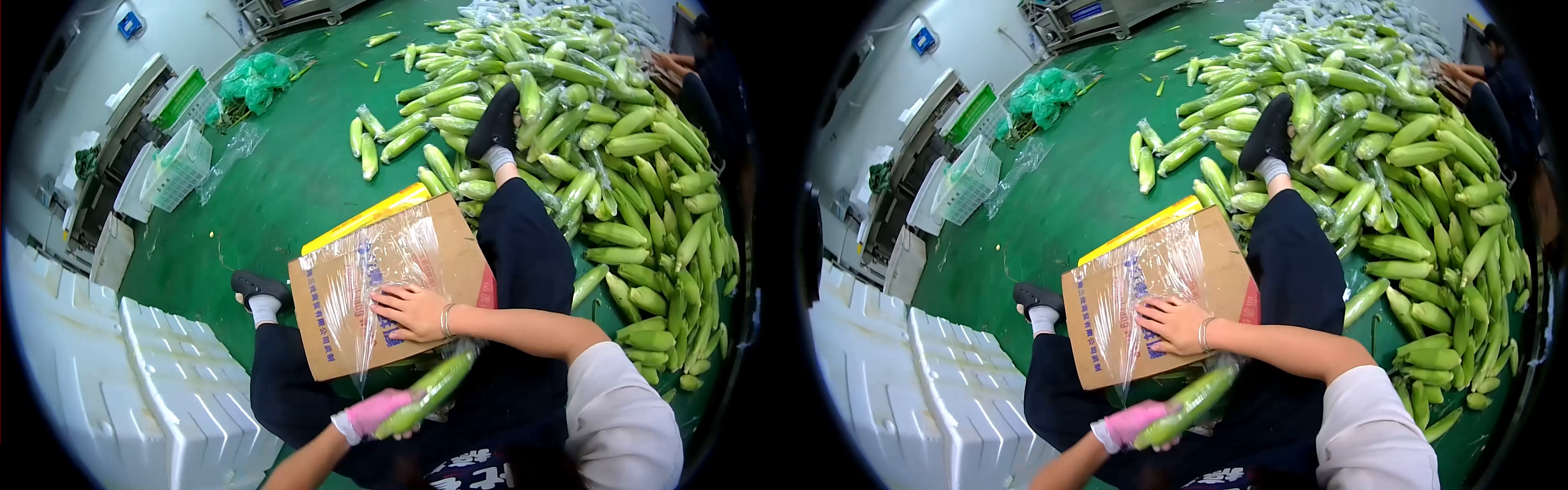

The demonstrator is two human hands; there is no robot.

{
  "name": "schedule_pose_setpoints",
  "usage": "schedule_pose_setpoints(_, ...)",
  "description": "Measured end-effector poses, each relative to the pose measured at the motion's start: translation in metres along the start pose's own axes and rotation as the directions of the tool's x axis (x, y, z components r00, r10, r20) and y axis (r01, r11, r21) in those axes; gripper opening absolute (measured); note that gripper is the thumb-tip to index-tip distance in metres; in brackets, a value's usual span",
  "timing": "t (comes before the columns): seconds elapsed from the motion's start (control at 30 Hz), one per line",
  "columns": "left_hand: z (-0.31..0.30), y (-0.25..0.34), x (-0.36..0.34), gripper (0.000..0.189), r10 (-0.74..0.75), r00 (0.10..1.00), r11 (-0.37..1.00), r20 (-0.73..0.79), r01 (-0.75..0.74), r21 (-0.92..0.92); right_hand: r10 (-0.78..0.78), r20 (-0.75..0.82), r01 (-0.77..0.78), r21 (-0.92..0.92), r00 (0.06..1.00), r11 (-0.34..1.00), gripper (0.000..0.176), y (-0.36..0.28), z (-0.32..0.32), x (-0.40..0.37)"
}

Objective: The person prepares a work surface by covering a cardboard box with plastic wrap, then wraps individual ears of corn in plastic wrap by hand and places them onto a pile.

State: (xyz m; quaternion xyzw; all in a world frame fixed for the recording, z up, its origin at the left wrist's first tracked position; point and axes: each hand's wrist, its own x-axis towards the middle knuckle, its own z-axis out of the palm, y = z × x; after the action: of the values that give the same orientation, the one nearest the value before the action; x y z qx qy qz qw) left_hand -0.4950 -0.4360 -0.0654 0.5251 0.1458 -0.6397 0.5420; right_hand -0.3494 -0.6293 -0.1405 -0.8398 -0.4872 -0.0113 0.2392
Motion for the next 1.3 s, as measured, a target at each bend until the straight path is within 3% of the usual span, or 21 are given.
schedule_pose_setpoints(0.07,0.018,-0.044,0.009,0.062,-0.122,0.984,0.992,0.128,0.125,-0.019,-0.052,-0.052,0.052,0.004,0.997,0.999,0.06,0.0,-0.001,-0.004)
schedule_pose_setpoints(0.1,0.014,-0.096,0.03,0.054,0.354,0.911,0.727,0.212,-0.41,0.551,-0.048,-0.055,0.048,0.004,0.997,0.999,0.06,-0.001,-0.006,-0.012)
schedule_pose_setpoints(0.17,0.057,-0.085,0.004,0.058,-0.015,0.982,0.988,-0.187,0.043,0.15,-0.092,-0.088,0.104,0.149,0.992,0.983,0.054,-0.015,-0.022,-0.03)
schedule_pose_setpoints(0.23,0.044,-0.086,-0.004,0.054,0.16,0.945,0.984,-0.284,-0.129,0.125,0.08,-0.099,-0.028,0.445,0.992,0.895,0.037,-0.042,-0.032,-0.071)
schedule_pose_setpoints(0.3,0.06,-0.01,-0.042,0.051,0.405,0.784,0.883,-0.47,-0.201,0.425,0.319,0.012,-0.246,0.664,0.948,0.706,0.032,-0.057,-0.024,-0.115)
schedule_pose_setpoints(0.37,0.059,0.025,-0.043,0.058,0.695,0.604,0.704,-0.39,-0.459,0.542,0.658,0.408,-0.359,0.908,0.632,-0.218,0.037,-0.082,-0.047,-0.136)
schedule_pose_setpoints(0.43,0.087,0.083,-0.053,0.059,0.855,0.5,0.335,-0.136,-0.333,0.882,0.769,0.347,-0.251,0.936,0.537,-0.247,0.04,-0.089,-0.07,-0.153)
schedule_pose_setpoints(0.5,0.107,0.114,-0.048,0.049,0.854,0.518,0.283,-0.036,-0.407,0.868,0.844,0.288,-0.155,0.957,0.452,-0.244,0.042,-0.082,-0.096,-0.177)
schedule_pose_setpoints(0.53,0.111,0.126,-0.044,0.041,0.856,0.516,0.259,0.01,-0.445,0.857,0.718,0.46,-0.387,0.878,0.523,-0.281,0.044,-0.077,-0.109,-0.193)
schedule_pose_setpoints(0.63,0.105,0.155,-0.03,0.032,0.635,0.761,0.446,0.132,-0.5,0.742,0.358,0.681,-0.7,0.708,0.639,-0.096,0.041,-0.083,-0.134,-0.224)
schedule_pose_setpoints(0.67,0.103,0.171,-0.023,0.055,0.362,0.932,0.577,0.015,-0.237,0.782,0.274,0.688,-0.721,0.692,0.672,0.032,0.053,-0.084,-0.145,-0.226)
schedule_pose_setpoints(0.7,0.1,0.171,-0.008,0.055,0.361,0.932,0.577,0.019,-0.239,0.781,0.347,0.627,-0.655,0.754,0.697,-0.047,0.06,-0.094,-0.156,-0.223)
schedule_pose_setpoints(0.77,0.092,0.167,0.021,0.05,0.33,0.93,0.627,0.16,-0.343,0.699,0.505,0.37,-0.538,0.808,0.78,0.24,0.064,-0.094,-0.137,-0.224)
schedule_pose_setpoints(0.83,0.08,0.182,0.027,0.042,0.386,0.921,0.726,0.053,-0.339,0.598,0.535,0.361,-0.502,0.853,0.764,0.142,0.063,-0.079,-0.137,-0.223)
schedule_pose_setpoints(0.97,0.062,0.244,0.061,0.032,0.82,0.517,0.569,-0.245,-0.783,0.251,0.687,0.258,-0.247,0.962,0.68,-0.116,0.034,-0.029,-0.162,-0.191)
schedule_pose_setpoints(1.03,0.072,0.3,0.118,0.029,0.908,0.391,0.31,-0.151,-0.869,-0.386,0.846,-0.051,-0.129,0.982,0.531,0.14,0.041,0.009,-0.175,-0.153)
schedule_pose_setpoints(1.1,0.102,0.357,0.168,0.032,0.867,0.143,0.159,-0.477,-0.987,-0.008,0.917,-0.064,0.052,0.998,0.393,0.047,0.048,0.059,-0.201,-0.113)
schedule_pose_setpoints(1.13,0.102,0.381,0.186,0.035,0.9,0.268,0.237,-0.344,-0.963,-0.13,0.95,-0.102,0.104,0.992,0.294,0.074,0.051,0.104,-0.212,-0.099)
schedule_pose_setpoints(1.17,0.102,0.395,0.198,0.039,0.903,0.382,0.333,-0.2,-0.912,-0.24,0.981,-0.05,-0.177,0.981,0.188,0.084,0.06,0.167,-0.236,-0.09)
schedule_pose_setpoints(1.23,0.1,0.412,0.191,0.049,0.973,0.192,0.228,-0.13,-0.9,0.371,0.88,-0.467,-0.356,0.81,0.09,0.466,0.085,0.226,-0.299,-0.097)
schedule_pose_setpoints(1.3,0.09,0.397,0.147,0.053,0.974,0.182,0.219,-0.137,-0.913,0.346,0.765,-0.581,-0.354,0.678,0.278,0.644,0.103,0.272,-0.354,-0.147)
